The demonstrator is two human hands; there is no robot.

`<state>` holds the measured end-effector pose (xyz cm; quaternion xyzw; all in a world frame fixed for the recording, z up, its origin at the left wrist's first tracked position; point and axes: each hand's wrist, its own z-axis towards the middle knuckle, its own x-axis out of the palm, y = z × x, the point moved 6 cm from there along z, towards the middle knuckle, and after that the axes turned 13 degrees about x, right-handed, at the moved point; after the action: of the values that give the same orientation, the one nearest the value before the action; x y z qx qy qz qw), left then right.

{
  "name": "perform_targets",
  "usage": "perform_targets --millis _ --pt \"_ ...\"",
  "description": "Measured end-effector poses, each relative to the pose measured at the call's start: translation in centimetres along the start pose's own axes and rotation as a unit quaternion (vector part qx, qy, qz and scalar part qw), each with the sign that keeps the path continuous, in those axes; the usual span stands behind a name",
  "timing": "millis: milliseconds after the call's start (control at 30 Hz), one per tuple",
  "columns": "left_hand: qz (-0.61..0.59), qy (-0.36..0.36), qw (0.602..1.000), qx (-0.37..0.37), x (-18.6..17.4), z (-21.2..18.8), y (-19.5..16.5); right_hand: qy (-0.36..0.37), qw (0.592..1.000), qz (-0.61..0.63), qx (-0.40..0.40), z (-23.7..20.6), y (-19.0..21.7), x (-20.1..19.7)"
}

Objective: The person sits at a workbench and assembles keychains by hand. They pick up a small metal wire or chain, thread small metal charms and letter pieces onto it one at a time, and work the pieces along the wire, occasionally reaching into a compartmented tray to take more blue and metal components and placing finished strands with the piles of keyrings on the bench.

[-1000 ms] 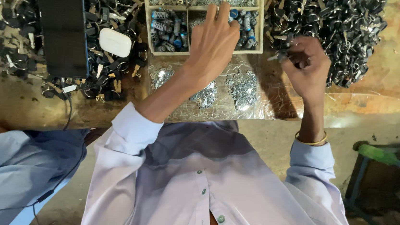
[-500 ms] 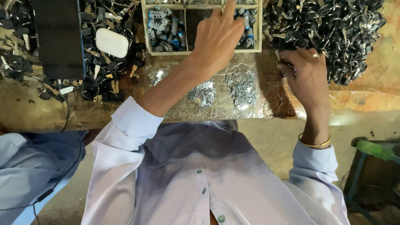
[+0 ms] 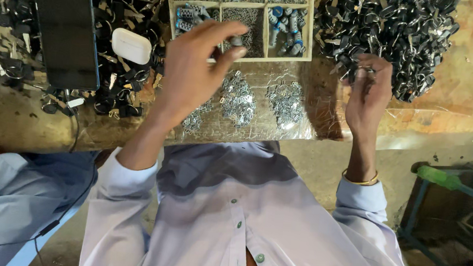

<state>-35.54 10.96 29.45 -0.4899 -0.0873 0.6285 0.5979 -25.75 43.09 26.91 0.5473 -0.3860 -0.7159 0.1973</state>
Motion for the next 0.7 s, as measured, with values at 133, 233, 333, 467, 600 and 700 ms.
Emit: perform_targets --millis 133,233,333,467,600,700 --pt "-0.056 -0.040 0.997 -0.041 -2.2 -1.2 0.9 0.098 0.937 0.291 0.164 -0.2 -0.7 2.3" --pt "-0.068 -0.046 0.992 -0.091 -2.3 -1.7 1.9 0.175 0.919 0.302 0.182 -0.2 0.4 4.9" --pt "-0.086 -0.054 0.992 -0.077 -2.1 -1.7 2.5 0.236 0.889 0.353 0.174 -0.1 1.6 7.5" --pt "-0.086 -0.059 0.992 -0.067 -1.8 -1.8 3.4 0.229 0.907 0.326 0.135 -0.5 3.0 9.2" --pt "-0.096 -0.070 0.992 -0.038 -1.6 -1.9 3.8 0.114 0.990 0.082 -0.025 -1.2 5.0 9.7" --pt "-0.109 -0.075 0.991 -0.037 -1.5 -2.1 4.1 0.041 0.985 -0.001 -0.169 -2.2 6.8 10.3"
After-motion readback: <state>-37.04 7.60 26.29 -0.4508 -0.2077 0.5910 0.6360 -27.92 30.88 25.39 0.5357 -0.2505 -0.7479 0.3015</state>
